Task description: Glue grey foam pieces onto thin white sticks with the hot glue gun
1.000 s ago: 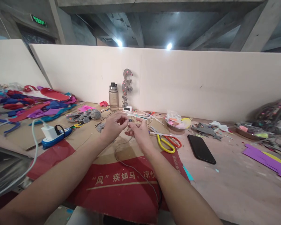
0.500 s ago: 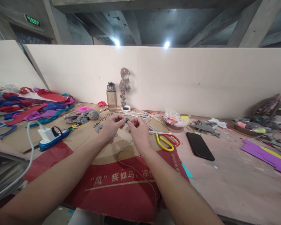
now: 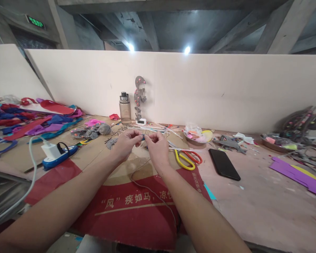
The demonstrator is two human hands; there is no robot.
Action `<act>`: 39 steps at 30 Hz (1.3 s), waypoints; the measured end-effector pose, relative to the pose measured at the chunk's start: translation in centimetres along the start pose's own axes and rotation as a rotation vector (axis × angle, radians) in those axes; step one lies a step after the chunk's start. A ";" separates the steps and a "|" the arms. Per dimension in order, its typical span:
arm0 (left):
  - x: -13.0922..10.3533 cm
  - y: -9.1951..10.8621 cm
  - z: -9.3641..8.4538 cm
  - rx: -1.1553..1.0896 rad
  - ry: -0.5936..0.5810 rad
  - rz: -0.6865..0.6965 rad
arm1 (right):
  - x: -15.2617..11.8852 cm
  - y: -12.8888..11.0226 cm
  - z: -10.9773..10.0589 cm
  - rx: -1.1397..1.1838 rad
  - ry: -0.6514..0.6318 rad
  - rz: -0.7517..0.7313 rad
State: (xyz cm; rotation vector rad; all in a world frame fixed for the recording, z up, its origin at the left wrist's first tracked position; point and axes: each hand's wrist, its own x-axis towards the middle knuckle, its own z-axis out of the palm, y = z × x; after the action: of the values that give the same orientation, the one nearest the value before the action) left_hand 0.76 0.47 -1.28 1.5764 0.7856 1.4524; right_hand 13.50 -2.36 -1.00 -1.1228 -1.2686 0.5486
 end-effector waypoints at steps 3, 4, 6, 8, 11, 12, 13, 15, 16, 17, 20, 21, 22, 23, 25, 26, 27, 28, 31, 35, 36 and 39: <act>0.2 -0.4 -0.2 -0.048 -0.024 -0.001 | 0.0 -0.2 -0.1 0.022 -0.014 0.004; 0.2 -0.4 -0.4 -0.059 -0.040 -0.006 | 0.0 -0.2 -0.2 0.023 -0.030 0.015; 0.4 -0.3 -0.7 -0.058 -0.094 -0.020 | 0.1 -0.4 -0.4 0.012 -0.071 0.047; 0.6 0.1 -1.0 -0.035 -0.187 -0.049 | 0.1 -0.5 -0.7 0.001 -0.089 0.077; 0.8 0.7 -1.3 -0.011 -0.321 -0.130 | 0.4 -0.3 -1.2 -0.001 -0.081 0.098; 0.8 0.9 -1.4 -0.013 -0.342 -0.157 | 0.4 -0.3 -1.3 -0.005 -0.078 0.100; 0.8 1.0 -1.4 -0.020 -0.348 -0.177 | 0.5 -0.2 -1.4 -0.014 -0.077 0.102; 0.8 1.0 -1.4 -0.024 -0.342 -0.188 | 0.5 -0.1 -1.5 -0.041 -0.090 0.108; 0.8 1.0 -1.3 -0.012 -0.340 -0.181 | 0.5 -0.1 -1.5 -0.057 -0.098 0.109; 0.7 1.0 -1.3 0.013 -0.339 -0.169 | 0.5 0.0 -1.5 -0.075 -0.106 0.106; 0.6 0.9 -1.3 0.128 -0.332 -0.125 | 0.4 0.2 -1.4 -0.149 -0.114 0.060; 0.5 0.9 -1.4 0.170 -0.323 -0.113 | 0.3 0.2 -1.4 -0.177 -0.112 0.036; 0.5 0.9 -1.4 0.211 -0.307 -0.101 | 0.3 0.3 -1.4 -0.205 -0.110 0.011; 0.4 0.9 -1.4 0.249 -0.288 -0.090 | 0.3 0.3 -1.4 -0.228 -0.110 -0.010; 0.4 0.9 -1.3 0.304 -0.243 -0.067 | 0.2 0.5 -1.4 -0.253 -0.128 -0.041; 0.4 0.8 -1.3 0.312 -0.216 -0.056 | 0.2 0.6 -1.3 -0.254 -0.142 -0.050; 0.4 0.8 -1.3 0.302 -0.190 -0.049 | 0.2 0.7 -1.3 -0.246 -0.157 -0.057; 0.5 0.8 -1.3 0.279 -0.167 -0.047 | 0.2 0.8 -1.3 -0.227 -0.170 -0.061; 0.7 0.6 -1.5 0.197 -0.093 -0.047 | 0.2 1.0 -1.2 -0.155 -0.187 -0.084; 1.4 -0.1 -2.3 0.106 -0.037 -0.049 | 0.2 1.0 -1.4 -0.193 -0.211 -0.084; 1.6 -0.3 -2.5 0.076 -0.019 -0.052 | 0.2 1.0 -1.5 -0.212 -0.235 -0.059; 2.4 -0.8 -3.4 -0.009 0.087 -0.046 | 0.1 1.1 -1.7 -0.269 -0.381 0.041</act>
State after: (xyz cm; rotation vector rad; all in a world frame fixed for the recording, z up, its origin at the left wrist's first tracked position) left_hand -2.16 3.47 -0.88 1.4872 0.8586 1.4977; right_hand 15.34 -2.40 -1.71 -1.3101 -1.6891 0.6575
